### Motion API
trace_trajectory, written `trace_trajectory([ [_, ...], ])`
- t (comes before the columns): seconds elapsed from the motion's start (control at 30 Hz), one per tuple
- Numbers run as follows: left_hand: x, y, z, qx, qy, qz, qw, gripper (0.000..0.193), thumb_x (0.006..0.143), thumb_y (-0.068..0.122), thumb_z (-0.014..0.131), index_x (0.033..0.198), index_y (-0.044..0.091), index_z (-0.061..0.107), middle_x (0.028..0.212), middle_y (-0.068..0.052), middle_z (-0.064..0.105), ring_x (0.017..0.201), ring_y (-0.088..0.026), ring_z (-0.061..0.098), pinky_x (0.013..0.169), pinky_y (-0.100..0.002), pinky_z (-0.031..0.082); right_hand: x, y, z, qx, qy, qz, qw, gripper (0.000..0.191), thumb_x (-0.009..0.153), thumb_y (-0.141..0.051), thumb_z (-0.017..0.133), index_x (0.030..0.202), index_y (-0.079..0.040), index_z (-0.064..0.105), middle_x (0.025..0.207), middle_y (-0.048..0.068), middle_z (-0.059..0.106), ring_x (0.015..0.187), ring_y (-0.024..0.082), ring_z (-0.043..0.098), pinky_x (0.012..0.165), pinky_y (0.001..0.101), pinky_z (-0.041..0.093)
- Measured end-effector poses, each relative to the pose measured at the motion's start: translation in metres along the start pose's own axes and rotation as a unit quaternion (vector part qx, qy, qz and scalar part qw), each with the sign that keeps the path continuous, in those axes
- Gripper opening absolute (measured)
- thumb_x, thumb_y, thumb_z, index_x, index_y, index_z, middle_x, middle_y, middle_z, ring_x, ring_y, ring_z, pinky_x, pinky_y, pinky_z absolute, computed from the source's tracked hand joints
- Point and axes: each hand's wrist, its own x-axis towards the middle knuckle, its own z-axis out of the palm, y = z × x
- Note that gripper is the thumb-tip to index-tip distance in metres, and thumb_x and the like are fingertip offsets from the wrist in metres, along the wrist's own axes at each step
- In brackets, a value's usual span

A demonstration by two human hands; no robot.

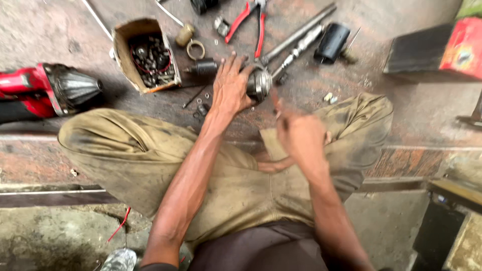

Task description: The person sits on the workshop floor holding a starter motor and uses a small hand tool to work on its housing and components, repeatedly prying and turning parts of the unit while other people sit nearby with tools and parts scattered on the floor.

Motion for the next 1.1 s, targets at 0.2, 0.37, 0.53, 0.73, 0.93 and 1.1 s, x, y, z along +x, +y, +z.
trace_trajectory([
  [0.2, -0.004, -0.001, -0.002, 0.008, 0.004, 0.004, 1.0, 0.085, 0.051, 0.022, 0.093, 0.13, 0.01, 0.066, 0.144, -0.02, 0.053, 0.142, -0.042, 0.04, 0.121, -0.054, 0.029, -0.001, 0.009, 0.03, 0.054, 0.039, 0.038, 0.997, 0.039, 0.09, -0.014, 0.07, 0.129, -0.01, 0.073, 0.061, 0.018, 0.066, 0.049, 0.033, 0.065, 0.05, 0.0462, 0.05],
  [0.37, -0.004, -0.001, -0.003, 0.005, -0.009, -0.005, 1.0, 0.087, 0.049, 0.021, 0.095, 0.131, 0.01, 0.067, 0.145, -0.019, 0.053, 0.142, -0.043, 0.041, 0.12, -0.053, 0.032, 0.014, 0.004, 0.028, 0.053, 0.043, -0.014, 0.998, 0.037, 0.091, -0.01, 0.07, 0.128, -0.008, 0.073, 0.068, 0.017, 0.067, 0.052, 0.03, 0.066, 0.052, 0.0432, 0.05],
  [0.53, -0.002, -0.005, -0.001, 0.017, -0.016, -0.01, 1.0, 0.094, 0.042, 0.023, 0.097, 0.131, 0.009, 0.067, 0.145, -0.019, 0.052, 0.14, -0.043, 0.041, 0.118, -0.054, 0.031, 0.002, 0.008, 0.018, 0.095, 0.083, 0.007, 0.992, 0.034, 0.097, -0.011, 0.07, 0.13, -0.007, 0.073, 0.066, 0.017, 0.065, 0.053, 0.031, 0.065, 0.053, 0.0444, 0.049],
  [0.73, -0.004, -0.006, 0.002, 0.01, 0.003, 0.002, 1.0, 0.088, 0.049, 0.025, 0.097, 0.131, 0.01, 0.067, 0.145, -0.018, 0.053, 0.141, -0.043, 0.043, 0.12, -0.054, 0.033, 0.028, -0.004, 0.034, 0.025, 0.058, -0.031, 0.998, 0.039, 0.089, -0.013, 0.07, 0.127, -0.008, 0.076, 0.063, 0.017, 0.066, 0.05, 0.035, 0.064, 0.049, 0.0477, 0.048],
  [0.93, 0.002, -0.001, -0.003, 0.018, -0.017, -0.007, 1.0, 0.09, 0.043, 0.025, 0.096, 0.128, 0.012, 0.068, 0.142, -0.017, 0.054, 0.139, -0.042, 0.042, 0.118, -0.056, 0.031, 0.043, -0.003, 0.028, -0.007, -0.009, -0.029, 1.0, 0.023, 0.092, -0.016, 0.072, 0.114, -0.012, 0.076, 0.069, 0.02, 0.066, 0.061, 0.043, 0.065, 0.055, 0.0532, 0.049],
  [1.1, -0.002, 0.001, 0.004, -0.003, 0.029, 0.013, 0.999, 0.079, 0.056, 0.03, 0.097, 0.127, 0.011, 0.068, 0.14, -0.018, 0.055, 0.14, -0.044, 0.043, 0.119, -0.057, 0.031, 0.032, -0.007, 0.033, 0.044, 0.069, -0.036, 0.996, 0.04, 0.086, -0.012, 0.071, 0.126, -0.009, 0.075, 0.074, 0.022, 0.067, 0.06, 0.042, 0.064, 0.057, 0.0514, 0.05],
])
